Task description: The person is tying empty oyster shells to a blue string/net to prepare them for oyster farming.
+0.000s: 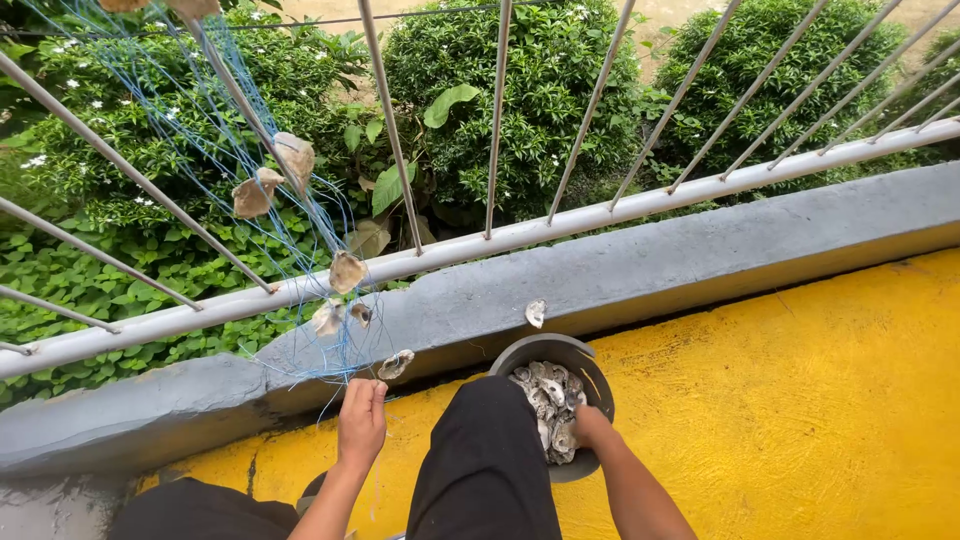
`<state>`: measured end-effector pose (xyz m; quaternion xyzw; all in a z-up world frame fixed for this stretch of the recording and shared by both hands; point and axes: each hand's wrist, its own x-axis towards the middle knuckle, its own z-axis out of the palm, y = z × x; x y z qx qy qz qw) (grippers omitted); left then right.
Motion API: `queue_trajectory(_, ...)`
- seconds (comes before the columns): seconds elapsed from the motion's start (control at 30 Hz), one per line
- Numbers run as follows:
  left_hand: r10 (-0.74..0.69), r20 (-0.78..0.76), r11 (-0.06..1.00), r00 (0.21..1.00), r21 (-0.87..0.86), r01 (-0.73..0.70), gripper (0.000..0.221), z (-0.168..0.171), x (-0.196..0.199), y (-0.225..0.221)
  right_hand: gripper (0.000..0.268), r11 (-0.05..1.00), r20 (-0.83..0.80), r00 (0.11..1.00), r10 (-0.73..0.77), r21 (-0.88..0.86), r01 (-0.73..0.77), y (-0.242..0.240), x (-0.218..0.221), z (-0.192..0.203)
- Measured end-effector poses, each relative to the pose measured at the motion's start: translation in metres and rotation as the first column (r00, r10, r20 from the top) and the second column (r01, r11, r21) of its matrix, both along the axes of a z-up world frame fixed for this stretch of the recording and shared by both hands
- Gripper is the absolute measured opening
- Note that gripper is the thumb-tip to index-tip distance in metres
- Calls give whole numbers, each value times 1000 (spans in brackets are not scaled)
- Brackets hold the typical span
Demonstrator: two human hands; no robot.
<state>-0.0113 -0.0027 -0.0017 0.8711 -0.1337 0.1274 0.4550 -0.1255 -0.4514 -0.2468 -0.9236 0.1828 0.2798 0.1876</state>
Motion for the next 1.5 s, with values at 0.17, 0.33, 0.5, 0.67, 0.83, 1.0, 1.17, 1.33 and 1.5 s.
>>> queue_trajectory(0.17,7,-29,1000,1000,19,-6,15,-1,0,-1,70,974,-115,973,200,-85,-210,62,-31,52)
queue_trajectory(0.33,-19,-47,999,999,38,20,14,-6,-4,8,79,966,-266,958,105,-203,-162,89,-21,85)
queue_trajectory(0.5,30,-75,998,997,60,-26,14,-19,-5,15,72,981,36,981,-189,-24,190,102,-9,39)
queue_trajectory(0.67,39,-123,996,992,86,-29,14,-24,-11,26,57,920,218,895,-390,51,388,88,-23,-53)
queue_trajectory(0.83,67,-180,989,981,140,-42,18,-21,-13,36,28,895,388,824,-413,4,447,82,-15,-22)
queue_trajectory(1.0,75,-225,990,972,132,-46,22,-57,-10,42,19,99,-157,351,-923,786,610,63,5,53)
queue_trajectory(1.17,66,-250,991,966,126,-35,24,-72,-1,40,38,-280,-302,281,-911,953,117,70,45,180)
queue_trajectory(1.33,-60,-466,983,883,125,132,21,-86,13,33,15,-258,-157,721,-675,966,-31,121,88,282)
queue_trajectory(1.5,-251,-516,945,819,-314,91,18,-13,8,22,11,-247,-193,795,-575,967,55,232,105,367)
